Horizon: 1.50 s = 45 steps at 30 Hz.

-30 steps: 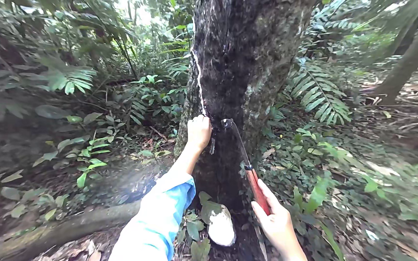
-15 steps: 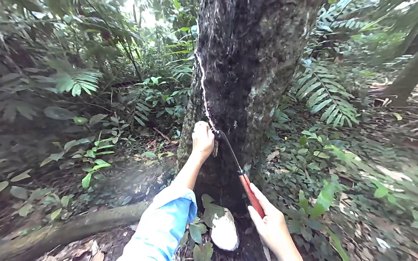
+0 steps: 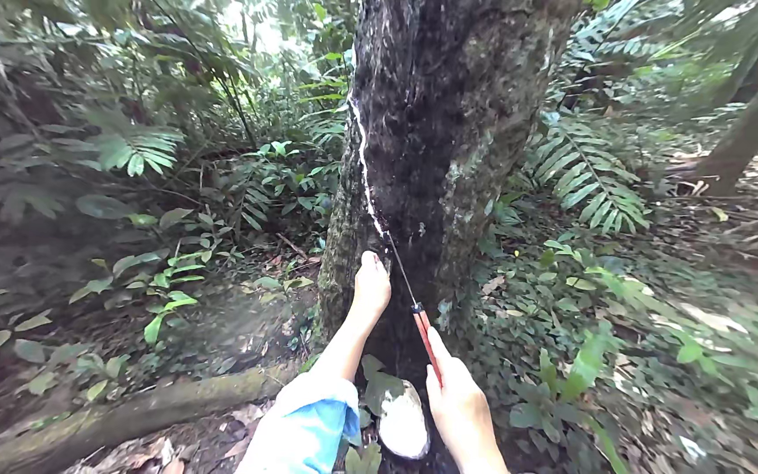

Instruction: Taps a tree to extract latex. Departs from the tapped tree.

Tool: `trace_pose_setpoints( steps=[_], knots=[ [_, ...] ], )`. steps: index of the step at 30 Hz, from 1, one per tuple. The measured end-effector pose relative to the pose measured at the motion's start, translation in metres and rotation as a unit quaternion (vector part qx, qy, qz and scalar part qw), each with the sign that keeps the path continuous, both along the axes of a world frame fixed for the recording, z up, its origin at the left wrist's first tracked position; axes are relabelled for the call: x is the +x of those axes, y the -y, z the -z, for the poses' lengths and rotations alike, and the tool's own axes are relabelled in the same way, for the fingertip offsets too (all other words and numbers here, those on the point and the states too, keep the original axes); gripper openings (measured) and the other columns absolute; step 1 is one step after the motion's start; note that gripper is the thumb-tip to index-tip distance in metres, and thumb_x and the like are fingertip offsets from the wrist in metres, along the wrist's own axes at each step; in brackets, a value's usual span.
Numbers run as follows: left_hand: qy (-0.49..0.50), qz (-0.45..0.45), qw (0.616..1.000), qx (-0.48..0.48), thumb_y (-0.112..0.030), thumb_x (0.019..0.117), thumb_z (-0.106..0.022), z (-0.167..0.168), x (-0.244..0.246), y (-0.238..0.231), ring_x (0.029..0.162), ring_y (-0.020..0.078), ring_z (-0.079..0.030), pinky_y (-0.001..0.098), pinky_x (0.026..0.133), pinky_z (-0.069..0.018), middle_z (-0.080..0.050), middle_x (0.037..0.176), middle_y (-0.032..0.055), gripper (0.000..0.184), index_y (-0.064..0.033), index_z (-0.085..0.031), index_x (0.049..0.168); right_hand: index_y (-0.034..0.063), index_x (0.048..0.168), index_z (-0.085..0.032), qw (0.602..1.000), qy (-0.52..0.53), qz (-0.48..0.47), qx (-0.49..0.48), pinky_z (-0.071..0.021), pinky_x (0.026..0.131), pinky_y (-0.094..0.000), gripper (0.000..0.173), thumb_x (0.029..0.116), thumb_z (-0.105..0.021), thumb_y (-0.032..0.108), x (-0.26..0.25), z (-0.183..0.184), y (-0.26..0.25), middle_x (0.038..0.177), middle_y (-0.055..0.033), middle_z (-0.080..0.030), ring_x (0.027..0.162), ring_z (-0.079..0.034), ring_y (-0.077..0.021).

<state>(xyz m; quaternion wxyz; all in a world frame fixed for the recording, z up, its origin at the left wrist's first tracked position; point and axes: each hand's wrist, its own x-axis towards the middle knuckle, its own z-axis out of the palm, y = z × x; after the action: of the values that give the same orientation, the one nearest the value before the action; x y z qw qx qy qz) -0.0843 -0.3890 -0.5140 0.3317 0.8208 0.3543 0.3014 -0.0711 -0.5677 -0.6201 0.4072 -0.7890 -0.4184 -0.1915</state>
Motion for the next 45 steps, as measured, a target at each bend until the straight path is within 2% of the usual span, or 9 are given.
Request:
trace_pose_setpoints(
  steps=[4, 8, 12, 17, 21, 24, 28, 36, 45],
  knots=[
    [-0.066, -0.03, 0.997, -0.025, -0.007, 0.1077, -0.041, 0.033, -0.022, -0.031, 0.118, 0.0347, -0.064, 0.0461, 0.104, -0.0485, -0.064, 0.124, 0.028, 0.033, 0.0095, -0.053, 0.133, 0.004, 0.143, -0.06, 0.999, -0.032, -0.037, 0.025, -0.0588, 0.058, -0.0489, 0.055, 0.089, -0.063, 0.0, 0.002, 0.002, 0.004, 0.09, -0.021, -0.072, 0.067, -0.071, -0.0359],
    [-0.216, -0.054, 0.971, -0.088, -0.021, 0.1014, -0.063, 0.065, -0.047, -0.072, 0.13, 0.0389, -0.058, 0.0581, 0.109, -0.0436, -0.061, 0.137, 0.0241, 0.045, -0.0017, -0.054, 0.141, -0.0029, 0.146, -0.054, 0.983, -0.108, -0.115, 0.094, -0.0594, 0.088, -0.043, 0.057, 0.0889, -0.059, 0.004, 0.014, 0.006, 0.019, 0.129, -0.0215, -0.069, 0.103, -0.074, -0.0306],
    [-0.262, -0.062, 0.959, -0.091, -0.03, 0.1, -0.065, 0.061, -0.056, -0.075, 0.137, 0.0431, -0.048, 0.068, 0.11, -0.034, -0.054, 0.143, 0.0264, 0.041, 0.0003, -0.065, 0.127, -0.0009, 0.147, -0.053, 0.969, -0.16, -0.148, 0.118, -0.0576, 0.069, -0.029, 0.057, 0.0904, -0.057, 0.004, 0.022, 0.008, 0.022, 0.137, -0.0194, -0.065, 0.085, -0.072, -0.015],
    [-0.071, -0.099, 0.993, 0.004, -0.014, 0.1012, -0.056, 0.003, -0.041, -0.085, 0.122, 0.0413, -0.059, 0.0623, 0.107, -0.0381, -0.065, 0.124, 0.0263, 0.03, 0.0043, -0.063, 0.124, -0.0025, 0.146, -0.053, 0.957, -0.196, -0.162, 0.137, -0.0525, 0.063, -0.018, 0.057, 0.0888, -0.058, 0.002, 0.019, 0.009, 0.024, 0.138, -0.0191, -0.063, 0.075, -0.065, -0.0013],
    [0.066, -0.066, 0.979, 0.181, -0.016, 0.1036, -0.055, -0.039, -0.014, -0.105, 0.115, 0.0389, -0.067, 0.0625, 0.108, -0.0402, -0.072, 0.117, 0.0216, 0.034, 0.0013, -0.062, 0.132, -0.0054, 0.147, -0.049, 0.954, -0.212, -0.162, 0.136, -0.0519, 0.061, -0.017, 0.059, 0.0896, -0.059, -0.002, 0.015, 0.002, 0.031, 0.14, -0.0219, -0.061, 0.071, -0.062, 0.0013],
    [0.077, -0.045, 0.948, 0.307, -0.012, 0.1005, -0.059, -0.07, 0.009, -0.11, 0.124, 0.0378, -0.063, 0.0625, 0.11, -0.0367, -0.07, 0.126, 0.0187, 0.033, -0.005, -0.069, 0.131, -0.0071, 0.148, -0.047, 0.955, -0.216, -0.154, 0.133, -0.0525, 0.06, -0.0186, 0.059, 0.0901, -0.059, -0.003, 0.012, -0.005, 0.035, 0.138, -0.0241, -0.061, 0.068, -0.062, 0.0],
    [0.005, -0.031, 0.942, 0.335, -0.016, 0.0996, -0.062, -0.092, 0.029, -0.113, 0.131, 0.0396, -0.055, 0.0636, 0.113, -0.0294, -0.062, 0.138, 0.0202, 0.043, -0.0131, -0.062, 0.142, -0.0085, 0.148, -0.046, 0.954, -0.221, -0.155, 0.134, -0.0531, 0.061, -0.0188, 0.059, 0.0899, -0.059, -0.005, 0.007, -0.011, 0.039, 0.138, -0.0258, -0.06, 0.069, -0.062, -0.0002],
    [0.014, -0.015, 0.873, 0.488, -0.004, 0.1004, -0.054, -0.093, 0.035, -0.13, 0.118, 0.0397, -0.065, 0.0625, 0.108, -0.0375, -0.074, 0.113, 0.0181, 0.025, -0.0022, -0.077, 0.111, -0.0089, 0.148, -0.046, 0.95, -0.227, -0.157, 0.145, -0.0527, 0.061, -0.0167, 0.06, 0.0892, -0.059, -0.005, 0.005, -0.014, 0.043, 0.137, -0.024, -0.061, 0.07, -0.062, 0.0021],
    [0.098, 0.054, 0.967, 0.228, -0.005, 0.0952, -0.053, -0.104, 0.034, -0.135, 0.136, 0.0366, -0.051, 0.0613, 0.11, -0.0389, -0.057, 0.143, 0.0204, 0.031, 0.0027, -0.066, 0.122, -0.0084, 0.147, -0.047, 0.945, -0.234, -0.168, 0.155, -0.0526, 0.063, -0.0153, 0.06, 0.0884, -0.059, -0.006, 0.001, -0.008, 0.04, 0.14, -0.0235, -0.06, 0.072, -0.062, 0.0034]
  ],
)
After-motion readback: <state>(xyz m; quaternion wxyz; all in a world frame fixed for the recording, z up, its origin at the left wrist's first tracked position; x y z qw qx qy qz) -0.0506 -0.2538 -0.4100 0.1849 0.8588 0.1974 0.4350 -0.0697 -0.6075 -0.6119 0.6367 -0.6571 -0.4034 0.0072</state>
